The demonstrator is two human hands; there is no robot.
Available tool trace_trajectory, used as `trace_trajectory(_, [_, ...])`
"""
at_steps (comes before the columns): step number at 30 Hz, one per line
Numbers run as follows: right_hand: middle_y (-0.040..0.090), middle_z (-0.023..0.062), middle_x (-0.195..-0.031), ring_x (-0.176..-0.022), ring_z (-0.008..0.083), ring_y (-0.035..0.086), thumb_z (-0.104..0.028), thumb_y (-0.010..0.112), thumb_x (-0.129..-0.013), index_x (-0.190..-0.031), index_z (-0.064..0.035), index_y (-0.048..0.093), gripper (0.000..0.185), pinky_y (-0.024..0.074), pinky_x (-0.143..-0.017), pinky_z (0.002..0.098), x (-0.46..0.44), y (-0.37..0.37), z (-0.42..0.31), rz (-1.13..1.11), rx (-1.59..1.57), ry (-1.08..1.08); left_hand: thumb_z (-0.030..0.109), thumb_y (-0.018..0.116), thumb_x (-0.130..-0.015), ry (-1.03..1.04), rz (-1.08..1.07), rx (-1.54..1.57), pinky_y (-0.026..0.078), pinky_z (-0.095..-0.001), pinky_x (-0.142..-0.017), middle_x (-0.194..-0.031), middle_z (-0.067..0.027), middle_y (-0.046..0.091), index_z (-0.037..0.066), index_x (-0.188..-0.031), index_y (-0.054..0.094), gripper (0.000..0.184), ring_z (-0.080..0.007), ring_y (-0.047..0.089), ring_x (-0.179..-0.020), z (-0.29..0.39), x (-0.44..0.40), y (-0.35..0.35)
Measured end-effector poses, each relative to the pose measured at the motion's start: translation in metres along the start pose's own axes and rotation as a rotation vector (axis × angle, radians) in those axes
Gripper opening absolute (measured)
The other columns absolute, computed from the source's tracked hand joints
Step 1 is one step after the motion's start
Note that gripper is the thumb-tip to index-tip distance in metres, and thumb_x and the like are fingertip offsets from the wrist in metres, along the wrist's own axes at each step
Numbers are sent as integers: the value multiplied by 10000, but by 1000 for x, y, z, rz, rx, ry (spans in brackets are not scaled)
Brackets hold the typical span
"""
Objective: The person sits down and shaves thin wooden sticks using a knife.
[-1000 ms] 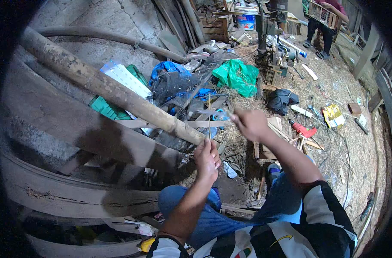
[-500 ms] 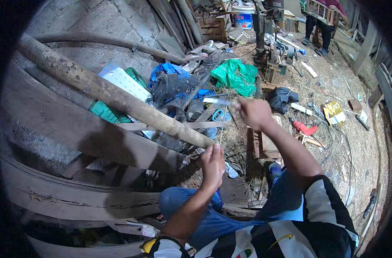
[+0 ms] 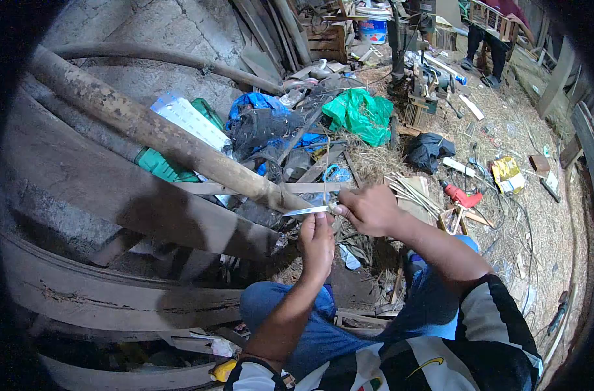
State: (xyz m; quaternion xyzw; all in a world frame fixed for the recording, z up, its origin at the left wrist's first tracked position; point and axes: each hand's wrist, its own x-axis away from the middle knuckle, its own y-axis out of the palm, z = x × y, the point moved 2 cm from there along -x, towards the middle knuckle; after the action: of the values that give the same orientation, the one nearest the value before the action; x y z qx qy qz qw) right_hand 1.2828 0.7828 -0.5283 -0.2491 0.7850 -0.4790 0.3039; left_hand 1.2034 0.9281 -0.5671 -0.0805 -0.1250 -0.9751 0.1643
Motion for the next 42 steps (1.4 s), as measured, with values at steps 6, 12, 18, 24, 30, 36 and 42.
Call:
trace_trajectory(6, [660, 155, -738, -661, 405, 649, -425, 467, -983, -931, -100, 546, 338, 483, -561, 537, -10, -2, 32, 101, 48, 78, 362, 522, -1037, -48, -40, 32, 227, -212, -341, -561, 80, 332, 99, -874, 505, 310, -23, 289, -402, 9, 6, -1])
trace_trajectory(12, [660, 169, -754, -710, 406, 646, -441, 457, -989, -951, -124, 582, 343, 470, -595, 540, -21, 4, 78, 129, 57, 286, 362, 523, -1035, -112, -90, 101, 236, -226, -333, -557, 74, 333, 104, -863, 498, 311, -39, 294, -392, 1, 4, -8])
trace_trajectory(18, [670, 218, -773, -746, 447, 650, -479, 404, -1011, -982, -101, 602, 428, 493, -650, 570, -26, -17, 109, 144, 86, 502, 382, 511, -1038, -127, -95, 58, 239, -226, -333, -562, 71, 335, 100, -863, 511, 332, -39, 296, -394, -4, 5, -11])
trace_trajectory(24, [667, 203, -758, -713, 434, 648, -457, 417, -1011, -965, -84, 574, 408, 496, -626, 558, -9, -8, 57, 236, -41, 280, 409, 484, -1046, -143, -69, 3, 266, -216, -364, -583, 75, 356, 101, -898, 538, 345, -36, 318, -426, 2, -1, -7])
trace_trajectory(30, [657, 170, -719, -658, 410, 646, -431, 442, -1004, -950, -91, 548, 360, 487, -576, 538, 0, 7, 20, 137, -43, -16, 435, 453, -1053, -157, -74, 87, 265, -196, -390, -616, 87, 364, 144, -881, 497, 341, -12, 301, -450, 7, 2, 1])
trace_trajectory(36, [643, 165, -692, -650, 404, 643, -430, 439, -1004, -926, -90, 536, 362, 474, -555, 536, 1, 12, 14, 94, -68, -71, 404, 447, -1058, -141, -130, 135, 253, -222, -368, -603, 67, 339, 162, -913, 462, 283, -44, 312, -447, 6, 3, 0])
trace_trajectory(42, [643, 158, -701, -640, 405, 639, -439, 450, -996, -930, -95, 540, 362, 475, -539, 527, 1, 12, 14, 138, -72, -106, 406, 434, -1061, -167, -193, 217, 191, -251, -345, -566, 56, 275, 164, -908, 434, 287, -68, 243, -417, 7, 6, 4])
